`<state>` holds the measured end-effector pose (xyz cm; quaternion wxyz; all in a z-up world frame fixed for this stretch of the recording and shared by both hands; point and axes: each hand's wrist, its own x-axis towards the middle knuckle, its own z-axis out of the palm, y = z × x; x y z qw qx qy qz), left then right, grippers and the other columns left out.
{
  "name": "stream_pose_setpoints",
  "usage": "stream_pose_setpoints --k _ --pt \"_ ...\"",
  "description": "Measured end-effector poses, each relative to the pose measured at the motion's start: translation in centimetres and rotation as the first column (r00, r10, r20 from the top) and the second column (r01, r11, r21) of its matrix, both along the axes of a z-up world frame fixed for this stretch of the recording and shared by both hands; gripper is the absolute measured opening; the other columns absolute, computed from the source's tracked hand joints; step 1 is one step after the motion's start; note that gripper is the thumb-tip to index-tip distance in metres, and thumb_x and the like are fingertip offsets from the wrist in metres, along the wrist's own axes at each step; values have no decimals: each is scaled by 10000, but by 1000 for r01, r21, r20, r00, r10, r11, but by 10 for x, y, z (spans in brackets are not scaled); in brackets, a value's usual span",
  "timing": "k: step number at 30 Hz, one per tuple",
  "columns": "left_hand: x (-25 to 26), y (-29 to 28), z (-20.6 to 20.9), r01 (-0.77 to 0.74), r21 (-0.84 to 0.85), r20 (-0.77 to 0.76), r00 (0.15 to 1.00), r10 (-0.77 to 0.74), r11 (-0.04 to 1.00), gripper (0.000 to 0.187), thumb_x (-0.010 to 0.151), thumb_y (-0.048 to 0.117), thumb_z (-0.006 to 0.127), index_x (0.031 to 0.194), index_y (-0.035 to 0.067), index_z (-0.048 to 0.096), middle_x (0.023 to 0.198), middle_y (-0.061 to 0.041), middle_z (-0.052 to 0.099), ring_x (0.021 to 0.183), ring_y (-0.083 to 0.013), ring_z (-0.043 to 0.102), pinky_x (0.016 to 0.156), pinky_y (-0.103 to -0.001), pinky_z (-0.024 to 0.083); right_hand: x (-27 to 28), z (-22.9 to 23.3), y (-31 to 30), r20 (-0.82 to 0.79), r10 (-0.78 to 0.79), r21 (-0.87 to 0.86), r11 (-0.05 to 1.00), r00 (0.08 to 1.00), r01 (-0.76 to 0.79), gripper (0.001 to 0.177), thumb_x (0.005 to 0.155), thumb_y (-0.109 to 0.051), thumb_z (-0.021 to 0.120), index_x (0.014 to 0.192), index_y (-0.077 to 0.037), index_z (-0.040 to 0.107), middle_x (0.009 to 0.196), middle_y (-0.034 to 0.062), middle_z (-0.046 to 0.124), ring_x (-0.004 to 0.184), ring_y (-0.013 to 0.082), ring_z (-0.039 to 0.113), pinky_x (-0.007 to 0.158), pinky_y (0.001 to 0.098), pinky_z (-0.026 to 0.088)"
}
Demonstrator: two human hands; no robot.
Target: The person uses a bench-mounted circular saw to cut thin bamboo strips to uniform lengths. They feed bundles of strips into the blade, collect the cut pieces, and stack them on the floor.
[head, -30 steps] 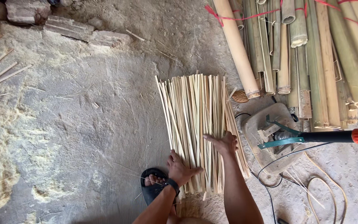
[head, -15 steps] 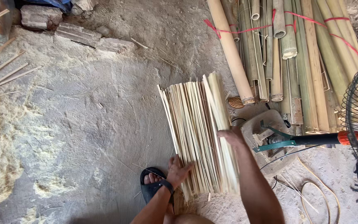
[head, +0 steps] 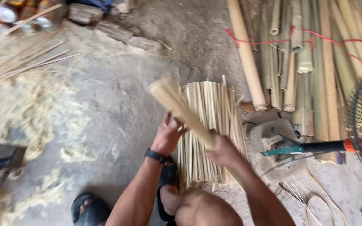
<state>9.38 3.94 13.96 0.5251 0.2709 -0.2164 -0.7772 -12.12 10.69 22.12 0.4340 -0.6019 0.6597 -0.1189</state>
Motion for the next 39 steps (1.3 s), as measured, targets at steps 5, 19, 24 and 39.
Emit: stream_pose_setpoints --k 5,19,24,39 --pt "76 34 4 -357 194 3 932 363 914 448 890 149 781 1224 -20 536 919 -110 585 795 -228 603 738 -453 576 64 -57 38 -118 347 -366 856 930 -366 503 867 -288 830 1267 -49 638 1092 119 699 863 233 700 702 376 616" --pt "181 104 110 -625 -247 53 754 654 740 190 1043 170 745 1019 63 590 931 -79 634 882 -211 650 862 -435 579 161 -35 11 122 520 -349 820 845 -454 1331 596 -673 840 1596 -62 208 1484 272 481 1321 401 550 1102 555 463" --pt "176 81 177 -196 -633 473 667 575 749 382 785 104 834 1116 44 653 1003 -54 727 892 -174 716 811 -334 615 259 -49 -32 487 308 -333 931 817 -153 674 839 -456 704 1400 -91 633 1266 160 746 1145 294 753 1020 449 598" --pt "212 53 138 -125 -481 600 675 429 868 269 867 72 794 1129 33 747 1064 -71 818 948 -140 749 855 -304 629 298 -131 -47 415 387 -607 792 824 -66 349 868 -242 780 1125 -22 695 959 81 791 908 211 754 769 361 593"
